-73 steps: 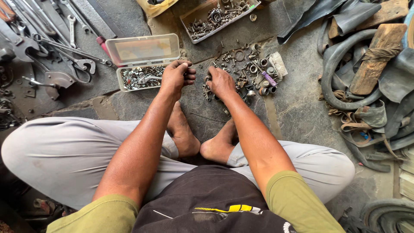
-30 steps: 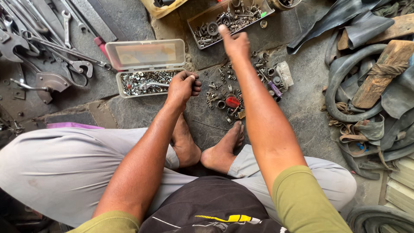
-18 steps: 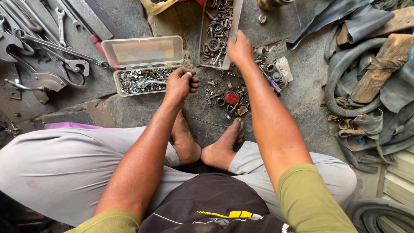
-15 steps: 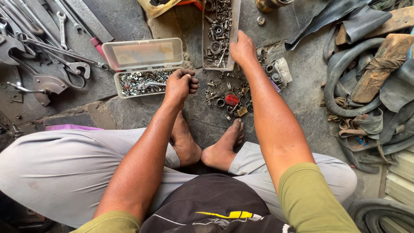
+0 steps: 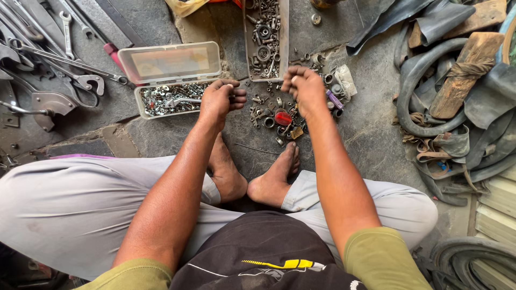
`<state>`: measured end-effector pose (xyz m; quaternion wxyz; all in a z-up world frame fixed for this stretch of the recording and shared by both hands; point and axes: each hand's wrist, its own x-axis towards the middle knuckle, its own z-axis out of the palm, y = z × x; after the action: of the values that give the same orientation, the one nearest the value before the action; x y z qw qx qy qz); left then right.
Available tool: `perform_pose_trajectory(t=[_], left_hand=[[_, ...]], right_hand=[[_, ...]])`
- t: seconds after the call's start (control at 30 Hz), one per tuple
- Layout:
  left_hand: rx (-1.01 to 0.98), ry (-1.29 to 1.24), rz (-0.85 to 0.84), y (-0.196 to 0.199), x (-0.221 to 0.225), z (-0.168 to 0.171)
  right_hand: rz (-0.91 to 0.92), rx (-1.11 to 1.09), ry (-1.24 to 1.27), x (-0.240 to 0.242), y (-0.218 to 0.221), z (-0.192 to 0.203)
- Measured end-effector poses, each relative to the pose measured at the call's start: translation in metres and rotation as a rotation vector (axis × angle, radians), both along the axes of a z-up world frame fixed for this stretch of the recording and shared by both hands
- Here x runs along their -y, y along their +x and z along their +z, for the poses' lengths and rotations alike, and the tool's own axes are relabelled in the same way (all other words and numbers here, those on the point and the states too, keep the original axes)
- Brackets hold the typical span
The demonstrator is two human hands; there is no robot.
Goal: The person picks up metal bolts, nuts, and washers from a floor-level collection and sorts them into separate plastic compartments and metal containers.
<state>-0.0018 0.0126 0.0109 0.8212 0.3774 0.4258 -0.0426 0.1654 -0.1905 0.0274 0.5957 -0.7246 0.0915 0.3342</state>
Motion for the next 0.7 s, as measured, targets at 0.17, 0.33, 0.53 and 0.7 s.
perform_pose_trajectory(t=[0.17,0.33,0.53,0.7], left_hand=[[0.086,-0.057,0.015,0.0,0.002,0.003],[0.124,-0.068,-0.006,-0.002,0.004,0.012],[0.188,-0.28,0.05,0.0,0.002,0.029],[0.269,-0.404,0.06,0.002,0.001,0.045]], right_hand=[[0.064,-0.056,-0.158,0.02,-0.041,0.0],[0.123,0.007,-0.1,0.034,-0.052,-0.02],[-0.023,-0.196,0.166,0.029,-0.051,0.002],[0.013,-0.231,0.329,0.024,-0.052,0.019]])
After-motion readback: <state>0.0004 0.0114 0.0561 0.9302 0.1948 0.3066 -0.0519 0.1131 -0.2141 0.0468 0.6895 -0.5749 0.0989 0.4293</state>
